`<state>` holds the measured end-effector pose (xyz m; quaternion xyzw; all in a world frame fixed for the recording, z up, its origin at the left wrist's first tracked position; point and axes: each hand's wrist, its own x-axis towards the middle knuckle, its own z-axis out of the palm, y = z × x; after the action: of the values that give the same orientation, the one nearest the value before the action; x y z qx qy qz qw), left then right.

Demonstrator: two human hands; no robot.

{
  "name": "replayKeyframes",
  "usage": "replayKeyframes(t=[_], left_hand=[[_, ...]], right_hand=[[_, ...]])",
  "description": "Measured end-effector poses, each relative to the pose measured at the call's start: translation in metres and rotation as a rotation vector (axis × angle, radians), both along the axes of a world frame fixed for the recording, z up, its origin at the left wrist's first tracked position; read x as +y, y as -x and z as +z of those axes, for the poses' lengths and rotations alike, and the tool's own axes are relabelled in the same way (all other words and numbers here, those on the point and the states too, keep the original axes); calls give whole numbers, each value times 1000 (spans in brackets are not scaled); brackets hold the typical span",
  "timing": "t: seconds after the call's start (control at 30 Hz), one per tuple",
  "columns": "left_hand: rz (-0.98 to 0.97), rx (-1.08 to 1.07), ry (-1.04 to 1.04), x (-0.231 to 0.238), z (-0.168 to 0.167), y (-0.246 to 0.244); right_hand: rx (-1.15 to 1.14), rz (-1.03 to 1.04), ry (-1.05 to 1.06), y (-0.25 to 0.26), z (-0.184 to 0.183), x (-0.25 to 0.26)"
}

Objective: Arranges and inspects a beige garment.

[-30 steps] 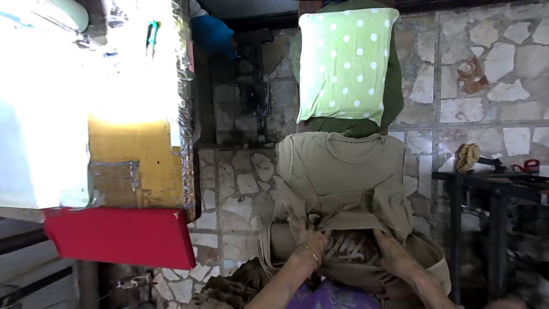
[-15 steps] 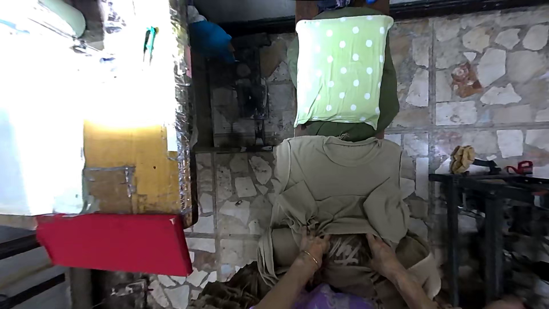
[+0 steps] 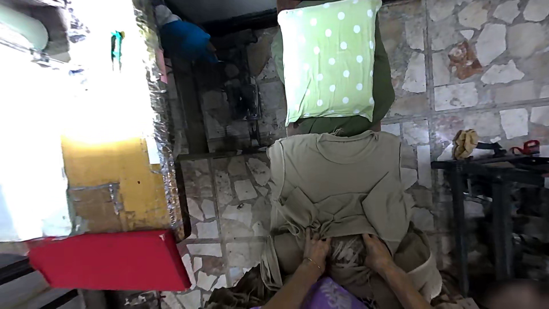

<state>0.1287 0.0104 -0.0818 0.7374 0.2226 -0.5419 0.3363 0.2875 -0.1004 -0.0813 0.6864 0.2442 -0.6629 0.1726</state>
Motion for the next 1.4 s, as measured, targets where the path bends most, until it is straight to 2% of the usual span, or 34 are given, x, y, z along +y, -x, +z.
replayKeyframes(t=[0.3,0.43,0.53,0.6,0.73,0.83,0.97,1.1,1.4], left_hand=[[74,-192,-84,-26,-17,29],[92,-189,14,-12,-4,28],[127,-142,139,12,14,13],[157,-169,146,21,24,2],[182,-319,3,28,29,-22],[152,-394,-135,33,25,-36],[72,-268,-117,40,20,-46],[36,-159,-5,36,26,-51],[60,-157,136,21,27,-64]], right_hand=[[-27,13,3,16,-7,-14],[-19,7,-63,15,2,-24],[-23,-64,-105,6,18,-28],[-50,-120,-147,-2,25,-29],[-177,-243,-313,-18,34,-23],[-226,-251,-328,-29,34,-11],[-204,-174,-246,-39,33,-3],[-56,-81,-122,-41,36,-8],[-3,-90,-97,-43,29,-27]])
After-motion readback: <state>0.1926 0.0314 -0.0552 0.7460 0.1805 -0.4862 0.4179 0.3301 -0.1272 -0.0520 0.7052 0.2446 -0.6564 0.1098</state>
